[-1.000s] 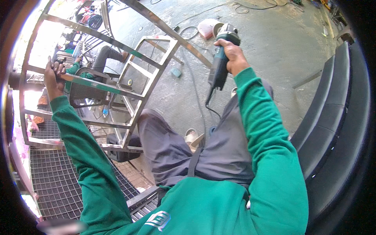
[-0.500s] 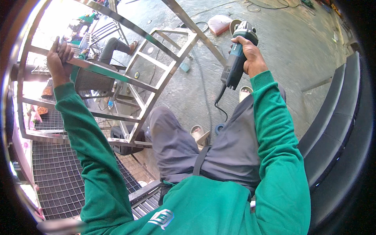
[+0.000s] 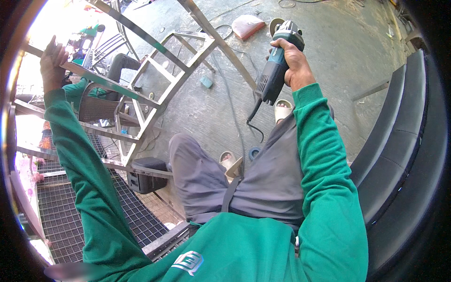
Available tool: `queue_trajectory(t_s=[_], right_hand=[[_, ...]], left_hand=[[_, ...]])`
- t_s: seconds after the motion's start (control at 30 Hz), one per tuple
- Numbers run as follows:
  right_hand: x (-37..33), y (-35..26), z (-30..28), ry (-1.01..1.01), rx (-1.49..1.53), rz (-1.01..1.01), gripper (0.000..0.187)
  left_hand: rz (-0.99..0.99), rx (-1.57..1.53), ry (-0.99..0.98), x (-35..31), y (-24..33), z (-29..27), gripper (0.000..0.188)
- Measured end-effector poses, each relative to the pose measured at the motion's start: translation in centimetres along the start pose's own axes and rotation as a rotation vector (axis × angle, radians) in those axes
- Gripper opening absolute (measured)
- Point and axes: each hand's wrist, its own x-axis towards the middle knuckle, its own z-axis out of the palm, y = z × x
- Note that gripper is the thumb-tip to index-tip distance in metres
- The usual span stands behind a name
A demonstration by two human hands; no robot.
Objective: The person uses an angle grinder to smooth the edges of a metal frame. They hold the frame with one hand and operate the grinder with the other, moving along the joints and bars.
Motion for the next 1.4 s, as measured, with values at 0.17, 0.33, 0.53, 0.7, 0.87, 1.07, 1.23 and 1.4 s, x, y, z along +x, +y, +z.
queue_trajectory(t_s=[0.17,0.33,0.53,0.7,0.87,1.07,1.23,1.4], right_hand=[[0.7,-0.1,-2.1,-0.040,0.020,0.010,0.035],[1.7,0.0,-2.7,-0.059,0.037,0.032,0.028],[2.6,-0.1,-1.9,-0.012,-0.008,0.022,0.031],[2.5,-0.4,-1.1,-0.018,-0.004,0.035,0.032],[3.3,-0.8,-1.0,-0.088,-0.049,0.043,0.032],[3.1,-0.6,-1.0,-0.041,-0.111,-0.009,0.037],[2.8,-0.9,-0.6,-0.042,-0.095,0.006,0.040],[2.6,-1.1,-0.5,-0.037,-0.216,-0.049,0.034]], left_hand=[[-0.080,0.036,-0.016,2.8,-1.4,-6.0,0.035],[-0.157,-0.188,-0.092,-3.8,-0.8,-7.9,0.026],[-0.176,-0.166,0.110,-9.2,-2.4,-9.6,0.042],[-0.164,-0.262,0.022,-11.9,-2.2,-11.5,0.039],[-0.142,-0.305,0.000,-15.4,-2.9,-11.2,0.031],[-0.119,-0.281,-0.086,-20.8,-2.5,-9.5,0.029],[-0.141,-0.317,-0.135,-23.2,-1.9,-7.6,0.024],[-0.176,-0.268,-0.065,-22.8,-1.5,-6.8,0.023]])
